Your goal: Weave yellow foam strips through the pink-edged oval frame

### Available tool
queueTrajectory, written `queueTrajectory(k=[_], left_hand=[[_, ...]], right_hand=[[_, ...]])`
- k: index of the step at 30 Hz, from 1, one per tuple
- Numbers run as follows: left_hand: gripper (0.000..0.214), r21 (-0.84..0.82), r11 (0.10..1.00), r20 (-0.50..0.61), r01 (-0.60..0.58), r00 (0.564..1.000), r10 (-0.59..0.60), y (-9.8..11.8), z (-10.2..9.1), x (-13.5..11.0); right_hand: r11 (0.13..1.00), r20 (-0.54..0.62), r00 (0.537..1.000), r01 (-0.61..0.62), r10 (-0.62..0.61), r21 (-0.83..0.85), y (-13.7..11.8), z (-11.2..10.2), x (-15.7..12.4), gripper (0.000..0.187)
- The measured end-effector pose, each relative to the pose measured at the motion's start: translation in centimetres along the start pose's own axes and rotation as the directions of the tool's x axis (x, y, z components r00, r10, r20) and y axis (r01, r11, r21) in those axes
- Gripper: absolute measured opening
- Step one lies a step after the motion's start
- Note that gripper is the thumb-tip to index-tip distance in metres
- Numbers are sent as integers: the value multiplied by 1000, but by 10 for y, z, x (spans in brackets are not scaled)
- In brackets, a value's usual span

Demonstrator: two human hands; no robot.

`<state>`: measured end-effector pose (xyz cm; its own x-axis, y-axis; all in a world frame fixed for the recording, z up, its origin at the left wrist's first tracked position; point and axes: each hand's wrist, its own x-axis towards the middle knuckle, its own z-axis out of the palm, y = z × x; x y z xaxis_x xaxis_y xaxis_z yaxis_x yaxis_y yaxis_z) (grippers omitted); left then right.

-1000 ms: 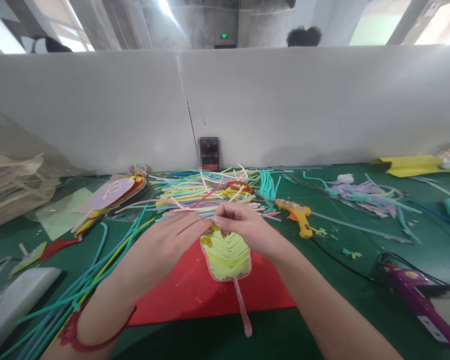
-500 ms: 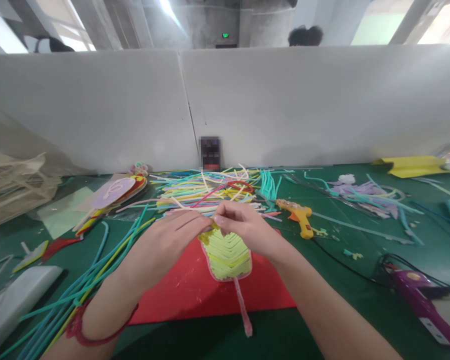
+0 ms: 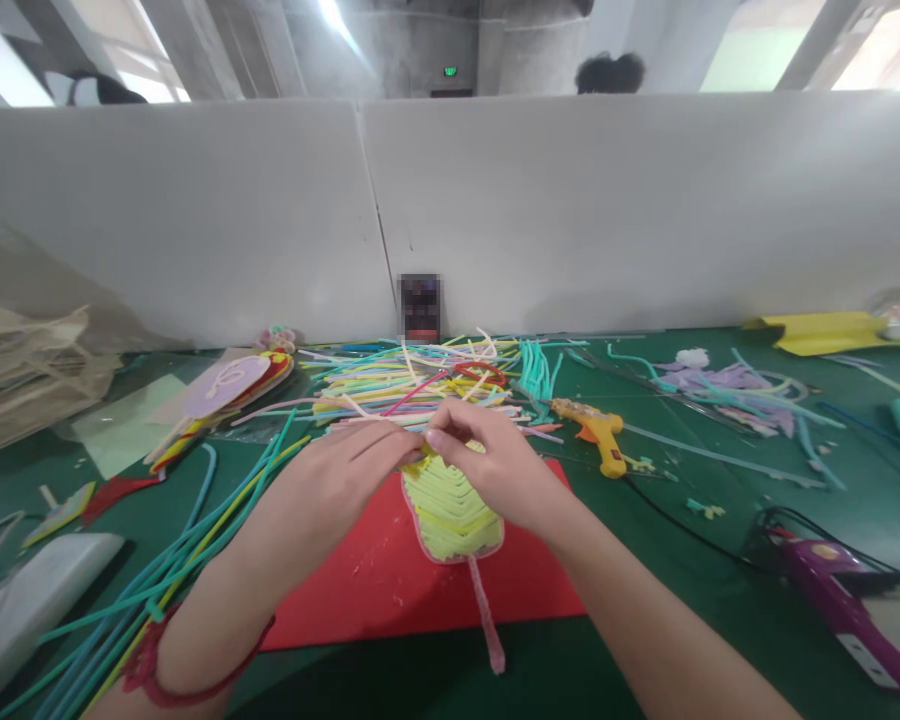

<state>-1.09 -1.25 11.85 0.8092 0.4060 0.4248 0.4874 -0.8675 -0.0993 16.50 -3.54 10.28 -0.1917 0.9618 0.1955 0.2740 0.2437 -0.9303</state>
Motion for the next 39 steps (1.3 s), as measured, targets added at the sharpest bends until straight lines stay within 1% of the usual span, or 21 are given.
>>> queueTrajectory(k=[4,11,17,20,22,24,26,28,31,34,36,39], left_hand=[[22,-26,999,-7,21,1000,-21,1,0,0],[20,-180,983,-37,43,998,-50,-2,-1,0],[18,-169,985,-52,43,997,-53,-2,2,-1],[19,-255,963,-58,84,993,-102,-5,1,1],[20,-374,917,-25,136,987,-156,-8,1,4],[24,-479,851,31,217,973,-231,-10,1,6],[30,-537,789,77,300,948,-308,-12,2,9],[30,-591,728,134,348,932,-336,-12,4,10],[22,-686,620,219,379,922,-320,-11,8,11],[19,-748,535,246,393,913,-326,-10,11,11],[17,-771,504,246,390,911,-330,-10,13,11],[17,-779,493,231,387,908,-349,-10,14,12]], right_hand=[[1000,-37,999,10,-9,6,-2,3,-1,18],[998,-91,994,62,-62,-12,-4,6,-2,18],[993,-135,985,98,-105,-62,-4,9,-3,18],[992,-138,984,107,-115,-60,-3,9,-2,18],[995,-123,988,91,-95,-39,-1,9,-2,18],[998,-110,992,62,-64,-20,0,9,-1,18],[999,-111,993,37,-39,-16,1,9,-1,17],[999,-120,992,29,-32,-30,1,9,-1,18],[998,-119,992,37,-43,-52,2,9,0,18],[998,-128,991,25,-32,-63,3,9,1,23],[999,-140,990,12,-19,-53,4,9,2,28],[999,-139,990,10,-15,-40,5,10,3,30]])
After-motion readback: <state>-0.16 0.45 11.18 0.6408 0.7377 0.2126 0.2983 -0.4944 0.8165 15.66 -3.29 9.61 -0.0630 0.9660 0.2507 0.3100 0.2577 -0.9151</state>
